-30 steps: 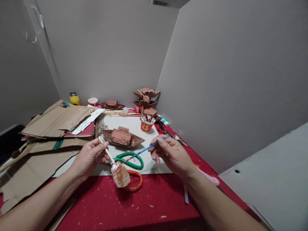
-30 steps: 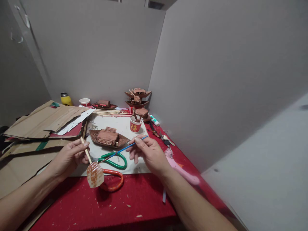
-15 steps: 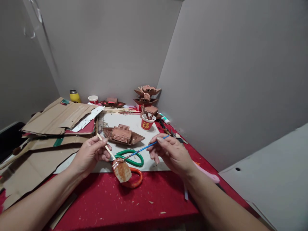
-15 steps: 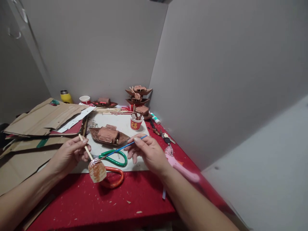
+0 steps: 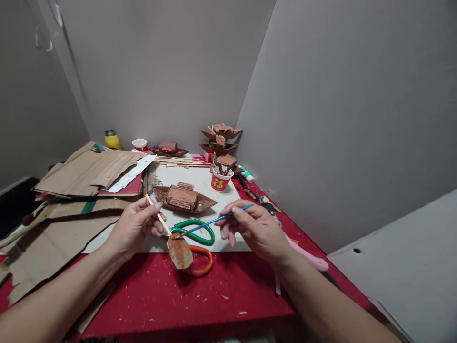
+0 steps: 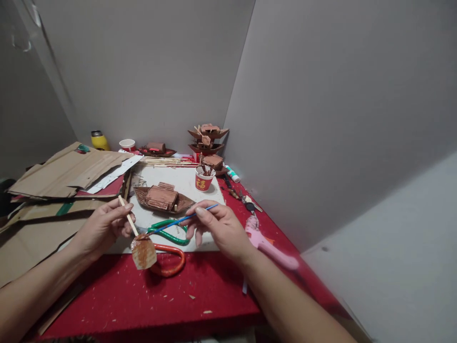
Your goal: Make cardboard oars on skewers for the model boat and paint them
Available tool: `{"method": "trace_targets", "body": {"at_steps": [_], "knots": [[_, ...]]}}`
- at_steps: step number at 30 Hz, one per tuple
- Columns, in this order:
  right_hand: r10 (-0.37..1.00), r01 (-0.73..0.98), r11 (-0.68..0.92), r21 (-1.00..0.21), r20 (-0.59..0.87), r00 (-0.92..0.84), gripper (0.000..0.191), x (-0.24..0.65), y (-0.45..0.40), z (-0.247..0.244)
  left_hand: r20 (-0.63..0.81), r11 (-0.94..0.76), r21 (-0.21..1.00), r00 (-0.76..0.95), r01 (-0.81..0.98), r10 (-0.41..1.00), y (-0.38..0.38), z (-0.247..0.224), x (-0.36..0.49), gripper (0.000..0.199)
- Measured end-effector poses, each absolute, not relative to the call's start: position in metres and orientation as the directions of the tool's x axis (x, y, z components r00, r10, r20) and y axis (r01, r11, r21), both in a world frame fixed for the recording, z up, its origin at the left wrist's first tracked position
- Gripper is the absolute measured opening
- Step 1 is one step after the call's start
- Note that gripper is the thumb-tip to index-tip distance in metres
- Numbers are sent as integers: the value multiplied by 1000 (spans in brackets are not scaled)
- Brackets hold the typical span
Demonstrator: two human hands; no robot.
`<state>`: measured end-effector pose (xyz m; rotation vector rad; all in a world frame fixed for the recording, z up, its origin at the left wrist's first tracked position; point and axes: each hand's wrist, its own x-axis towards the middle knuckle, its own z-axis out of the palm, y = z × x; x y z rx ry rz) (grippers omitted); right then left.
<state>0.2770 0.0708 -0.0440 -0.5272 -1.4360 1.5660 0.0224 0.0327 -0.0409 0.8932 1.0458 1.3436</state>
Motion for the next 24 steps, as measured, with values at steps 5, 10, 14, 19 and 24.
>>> {"method": "trace_targets", "body": {"at_steps": [5,10,14,19,24], "knots": [[755,-303,59,-951,241,-609,22,278,68,-46,-78,52,943,-65,-328,995,33,-42,22,23],[790,-337,53,-940,246,-562,22,281,70,-43,-67,40,939,-67,-341,996,32,-41,21,23],[836,-382,94,-919,282,-472,21,279,75,-42,-76,51,933,-58,-356,995,31,-40,22,23],[824,-354,63,-933,249,-510,22,279,75,-44,-64,38,928,-57,-370,996,32,-40,21,23],[808,-367,17,-930,229,-543,22,282,76,-43,-59,34,926,-55,-375,997,33,-41,19,23]]}}
